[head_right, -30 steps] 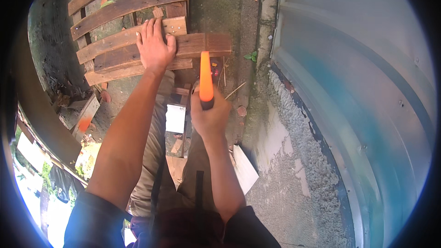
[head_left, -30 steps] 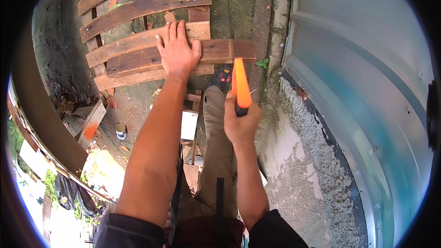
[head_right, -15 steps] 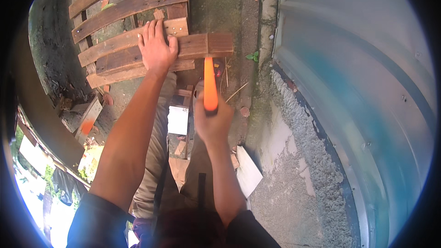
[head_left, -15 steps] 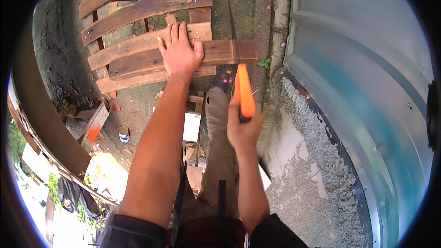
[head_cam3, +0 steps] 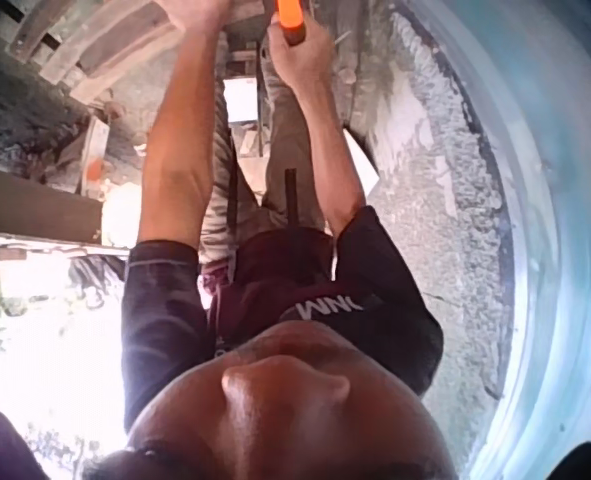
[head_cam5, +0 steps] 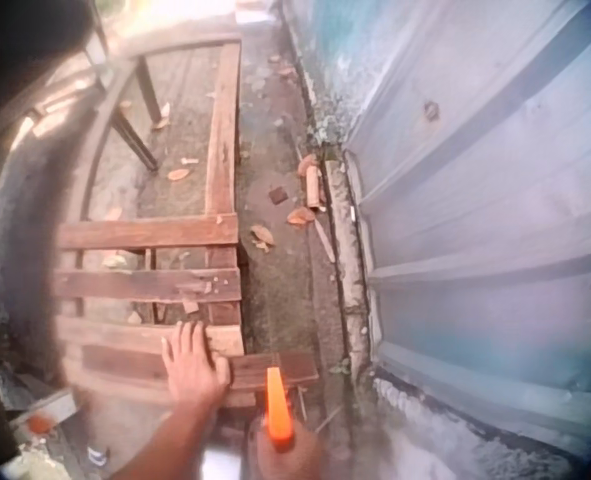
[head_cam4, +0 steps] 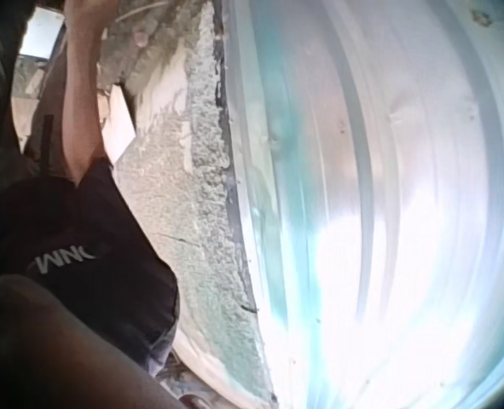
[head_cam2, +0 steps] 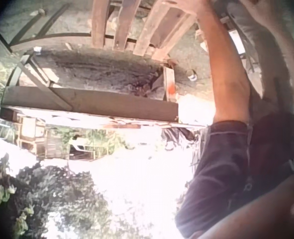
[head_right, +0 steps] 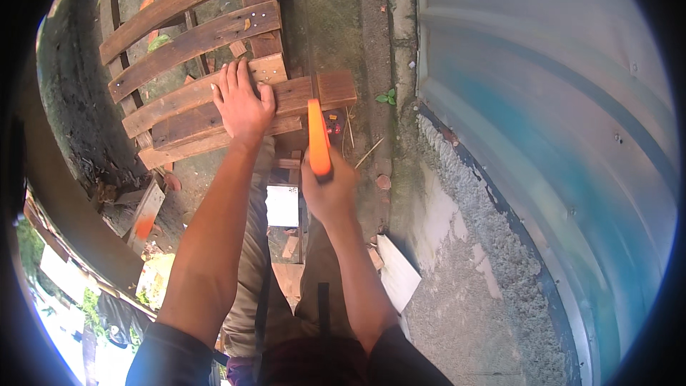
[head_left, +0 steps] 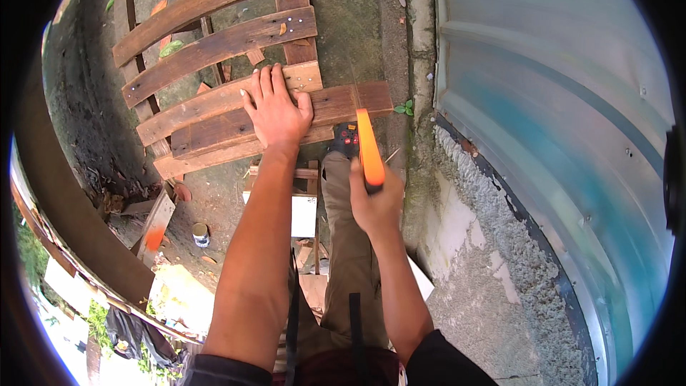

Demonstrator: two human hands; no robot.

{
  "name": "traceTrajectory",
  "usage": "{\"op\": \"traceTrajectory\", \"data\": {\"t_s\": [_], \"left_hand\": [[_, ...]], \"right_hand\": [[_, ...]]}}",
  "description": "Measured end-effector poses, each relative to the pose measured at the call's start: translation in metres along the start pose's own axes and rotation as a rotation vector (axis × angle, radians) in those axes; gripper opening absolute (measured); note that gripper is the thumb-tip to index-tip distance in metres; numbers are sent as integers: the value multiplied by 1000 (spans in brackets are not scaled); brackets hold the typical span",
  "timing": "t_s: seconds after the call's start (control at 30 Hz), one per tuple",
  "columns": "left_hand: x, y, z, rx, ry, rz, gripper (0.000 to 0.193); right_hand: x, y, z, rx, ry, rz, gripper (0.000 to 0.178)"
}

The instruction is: The person uses a hand saw to cut a wooden plank resting on a pallet, then switches to a machete to split a small block of wood. The cut pieces are set aside on the ground.

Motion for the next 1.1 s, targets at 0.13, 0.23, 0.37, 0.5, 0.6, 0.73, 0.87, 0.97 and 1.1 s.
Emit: {"op": "traceTrajectory", "data": {"t_s": [0.13,0.23,0.37,0.5,0.6,0.73,0.87,0.97,1.1], "left_hand": [[-4,-4,1,-30,7,23,64],[-1,-1,-1,-36,-22,15,63],[1,0,-1,-33,-64,-7,67],[1,-3,1,-45,-83,-30,68],[0,-5,-1,-58,-86,-15,68],[1,-4,-1,-71,-87,-7,68],[-1,-1,4,-21,-57,-12,65],[-3,5,-6,-12,-46,-2,65],[-1,-6,1,-46,-45,-1,65]], "right_hand": [[-70,-12,142,52,-70,47,16],[-72,-15,137,114,-2,-7,17],[-14,16,17,114,49,-46,24],[-20,9,55,52,40,5,22],[-64,-1,157,30,-8,82,22],[-64,8,139,100,11,-38,21],[-11,8,18,136,42,-17,24],[-21,5,60,55,45,-37,24],[-80,2,177,-22,-33,101,17]]}}
Point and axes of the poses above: each hand's wrist, its own z-axis away from the middle knuckle, its own x-axis out of the palm, y = z × x, the point moved 5 cm from there along -z, towards the middle knuckle, and after that the axes turned 8 degrees about -x, right-handed, at the moved point
